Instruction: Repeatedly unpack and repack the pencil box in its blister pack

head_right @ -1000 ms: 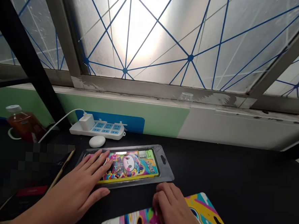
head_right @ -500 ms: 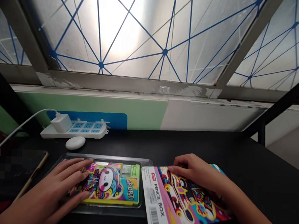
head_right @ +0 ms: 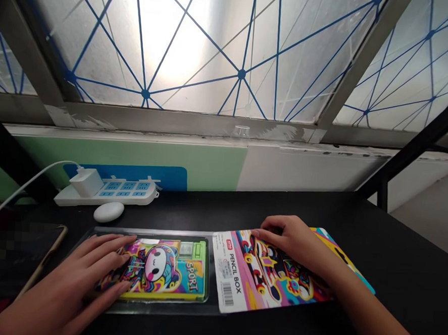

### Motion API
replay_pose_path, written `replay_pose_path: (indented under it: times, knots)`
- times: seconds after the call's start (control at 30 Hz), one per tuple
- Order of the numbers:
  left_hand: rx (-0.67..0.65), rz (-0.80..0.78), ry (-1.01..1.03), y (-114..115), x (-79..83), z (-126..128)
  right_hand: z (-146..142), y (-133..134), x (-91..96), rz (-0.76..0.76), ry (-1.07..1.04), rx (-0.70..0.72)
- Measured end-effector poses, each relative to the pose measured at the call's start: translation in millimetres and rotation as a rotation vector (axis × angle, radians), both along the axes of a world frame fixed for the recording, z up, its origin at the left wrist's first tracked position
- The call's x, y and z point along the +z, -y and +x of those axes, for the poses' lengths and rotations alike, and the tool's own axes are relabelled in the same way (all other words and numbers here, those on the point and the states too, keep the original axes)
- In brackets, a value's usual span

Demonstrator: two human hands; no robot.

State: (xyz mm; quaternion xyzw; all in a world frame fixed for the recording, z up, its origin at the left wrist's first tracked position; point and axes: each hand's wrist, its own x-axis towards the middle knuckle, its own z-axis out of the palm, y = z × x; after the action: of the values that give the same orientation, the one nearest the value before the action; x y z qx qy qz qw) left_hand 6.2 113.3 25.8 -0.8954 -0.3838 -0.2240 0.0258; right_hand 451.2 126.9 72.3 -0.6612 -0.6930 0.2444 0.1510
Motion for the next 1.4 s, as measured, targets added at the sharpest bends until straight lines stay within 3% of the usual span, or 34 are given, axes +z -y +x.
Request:
replay_pose_path:
  times: [0.17, 0.5, 0.6, 0.77, 0.93, 1.07, 1.17, 1.3, 1.37, 1.4]
  knots:
    - [0.02, -0.079, -0.016, 0.7, -2.0, -2.2, 0.3, 0.8, 2.2, 0.187, -0.01, -0.019]
    - [-0.01, -0.057, 0.047, 0.9, 3.0, 1.8, 6.3, -0.7, 2.6, 0.192, -0.026, -0.028]
    - [0.007, -0.074, 0.073, 4.5, 3.0, 8.1, -6.2, 2.7, 0.1, 0.194, -0.046, -0.077]
    - [-0.029, -0.195, 0.148, 20.2, 9.4, 28.6, -51.4, 10.8, -12.5, 0.204, -0.04, -0.062]
    - [-0.013, -0.457, 0.565, 38.9, 25.7, 46.8, -81.1, 4.7, -26.1, 0.234, 0.029, 0.047]
    - [0.174, -0.577, 0.976, 33.8, 32.8, 39.9, -75.5, 2.5, -18.0, 0.328, 0.088, 0.072]
    - [0.333, -0.677, 1.267, 24.6, 34.3, 31.3, -61.1, 19.5, -16.0, 0.436, 0.148, 0.079]
    - [0.421, -1.065, 1.657, 22.9, 40.8, 33.5, -58.1, 55.5, -48.1, 0.666, 0.364, 0.298]
    - [0.396, -1.173, 1.741, 27.0, 44.7, 39.8, -77.5, 70.7, -68.2, 0.868, 0.382, 0.409]
    - [0.376, -1.208, 1.765, 29.5, 46.0, 43.3, -92.5, 76.9, -74.6, 0.877, 0.365, 0.466]
